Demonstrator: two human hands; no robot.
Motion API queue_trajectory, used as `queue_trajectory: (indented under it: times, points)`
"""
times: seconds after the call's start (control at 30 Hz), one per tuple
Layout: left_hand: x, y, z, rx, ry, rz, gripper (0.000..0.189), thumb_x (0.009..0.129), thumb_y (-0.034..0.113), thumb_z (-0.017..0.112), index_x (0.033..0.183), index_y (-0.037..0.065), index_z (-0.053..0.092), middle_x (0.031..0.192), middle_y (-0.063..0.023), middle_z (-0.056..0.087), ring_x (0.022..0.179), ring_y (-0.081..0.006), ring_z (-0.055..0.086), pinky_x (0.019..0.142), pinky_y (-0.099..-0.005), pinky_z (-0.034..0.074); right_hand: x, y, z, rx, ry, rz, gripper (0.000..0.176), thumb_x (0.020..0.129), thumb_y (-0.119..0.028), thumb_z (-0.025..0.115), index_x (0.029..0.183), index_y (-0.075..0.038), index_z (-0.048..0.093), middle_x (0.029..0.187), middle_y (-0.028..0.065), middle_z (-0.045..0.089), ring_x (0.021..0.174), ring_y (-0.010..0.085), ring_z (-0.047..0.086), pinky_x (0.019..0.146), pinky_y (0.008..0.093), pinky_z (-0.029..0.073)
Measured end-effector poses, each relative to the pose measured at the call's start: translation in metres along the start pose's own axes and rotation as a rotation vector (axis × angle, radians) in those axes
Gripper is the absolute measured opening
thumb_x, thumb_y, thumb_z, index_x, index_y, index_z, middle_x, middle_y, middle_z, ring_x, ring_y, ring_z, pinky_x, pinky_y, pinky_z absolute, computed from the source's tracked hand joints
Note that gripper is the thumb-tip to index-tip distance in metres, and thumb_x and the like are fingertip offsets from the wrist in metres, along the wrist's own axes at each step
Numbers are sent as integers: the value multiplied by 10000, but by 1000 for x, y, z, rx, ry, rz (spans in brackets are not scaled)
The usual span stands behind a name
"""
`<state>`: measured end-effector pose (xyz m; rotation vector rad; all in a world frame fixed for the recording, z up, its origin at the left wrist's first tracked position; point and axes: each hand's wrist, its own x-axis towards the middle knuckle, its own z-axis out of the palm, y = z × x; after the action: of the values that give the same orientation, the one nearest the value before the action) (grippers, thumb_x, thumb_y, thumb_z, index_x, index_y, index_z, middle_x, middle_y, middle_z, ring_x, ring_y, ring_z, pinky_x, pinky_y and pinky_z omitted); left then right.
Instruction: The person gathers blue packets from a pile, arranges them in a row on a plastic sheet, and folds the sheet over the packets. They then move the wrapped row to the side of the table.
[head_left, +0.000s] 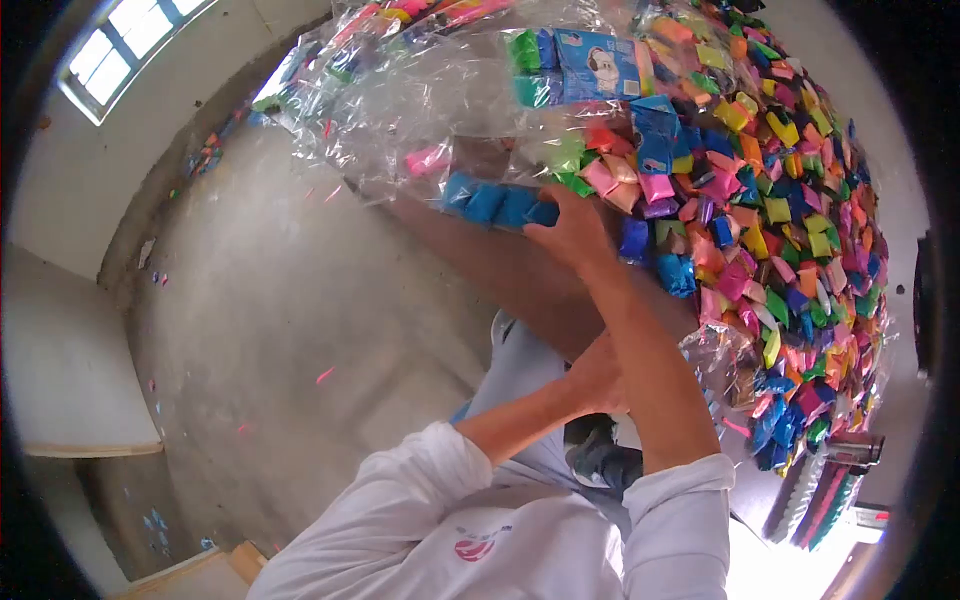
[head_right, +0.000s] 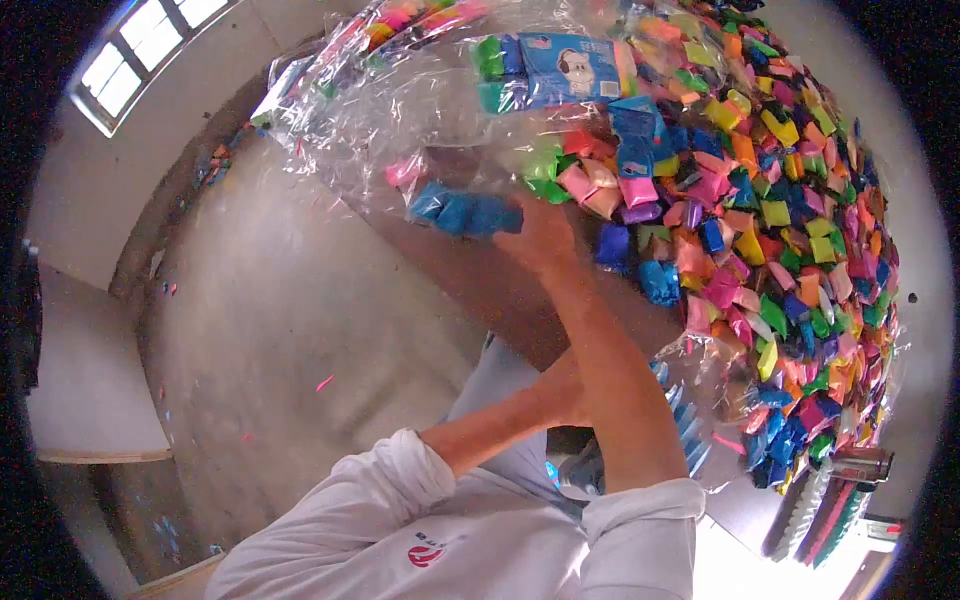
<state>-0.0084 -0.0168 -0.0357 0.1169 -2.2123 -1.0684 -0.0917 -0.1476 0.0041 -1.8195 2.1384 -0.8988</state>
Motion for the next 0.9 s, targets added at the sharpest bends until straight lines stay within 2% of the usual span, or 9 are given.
queue_trajectory:
  times: [0.07, 0.13, 0.2, 0.33, 0.6, 0.67, 0.73, 0.8, 0.9]
  points:
    - [0, 3, 0, 30, 31, 18, 435, 797, 252, 673, 1161, 45, 557, 1175, -140, 556, 1133, -333, 479, 1010, -423, 355, -2, 1, 3, 53, 42, -37, 525, 648, -248, 755, 1113, -57, 603, 1088, 164, 633, 1037, 334, 593, 911, 397, 467]
    - [-1, 3, 1, 61, 56, 38, 430, 799, 247, 676, 1154, 35, 555, 1160, -139, 559, 1115, -326, 486, 1004, -421, 361, -3, -10, 2, 77, 94, -226, 541, 674, -229, 743, 1170, -81, 583, 1179, 161, 591, 1114, 322, 549, 974, 395, 429]
    - [-7, -2, 5, -230, -14, -100, 415, 807, 256, 674, 1141, 40, 559, 1147, -141, 560, 1096, -325, 492, 995, -419, 368, 1, 2, 25, 30, 118, -264, 549, 681, -227, 738, 1187, -91, 576, 1204, 155, 577, 1132, 315, 534, 992, 399, 414]
    - [-9, 0, 3, -217, 39, -113, 405, 806, 272, 675, 1132, 58, 566, 1152, -138, 563, 1102, -327, 494, 995, -416, 365, 3, 3, 33, -82, 92, -338, 533, 688, -226, 726, 1187, -109, 578, 1213, 139, 572, 1137, 314, 523, 1003, 408, 405]
    - [-14, -9, 12, -151, -21, -92, 543, 764, 336, 728, 1209, 91, 535, 1239, -135, 542, 1158, -326, 476, 1036, -432, 326, -1, -14, -4, -204, -202, -261, 527, 668, -288, 709, 1149, -105, 593, 1129, 139, 607, 1081, 349, 545, 964, 418, 424]
    - [-43, -43, 36, -405, -74, -306, 584, 891, 284, 606, 1396, 82, 393, 1406, -82, 435, 1306, -223, 383, 1117, -363, 256, -17, -18, -4, -315, -221, -209, 536, 668, -347, 701, 1128, -93, 598, 1066, 161, 607, 1035, 345, 562, 933, 437, 436]
    - [-37, -58, 40, -516, -228, -237, 699, 809, 376, 692, 1369, 78, 400, 1437, -142, 368, 1332, -300, 323, 1108, -397, 245, -38, -19, 2, -369, -245, -145, 534, 679, -385, 699, 1119, -100, 601, 1033, 180, 589, 1014, 345, 560, 896, 454, 451]
    - [-25, -50, 26, 112, -138, 4, 733, 761, 331, 720, 1351, 18, 417, 1400, -157, 401, 1338, -302, 324, 1117, -433, 228, -60, -21, -2, -363, -223, -77, 515, 697, -388, 698, 1112, -97, 603, 1044, 190, 574, 1020, 351, 551, 876, 451, 462]
    - [-11, -31, 16, 304, -132, 53, 690, 716, 312, 740, 1285, 11, 491, 1315, -144, 487, 1275, -298, 416, 1085, -438, 289, -82, -27, -10, -346, -173, -14, 487, 719, -357, 690, 1107, -76, 607, 1068, 180, 569, 1043, 351, 544, 874, 430, 464]
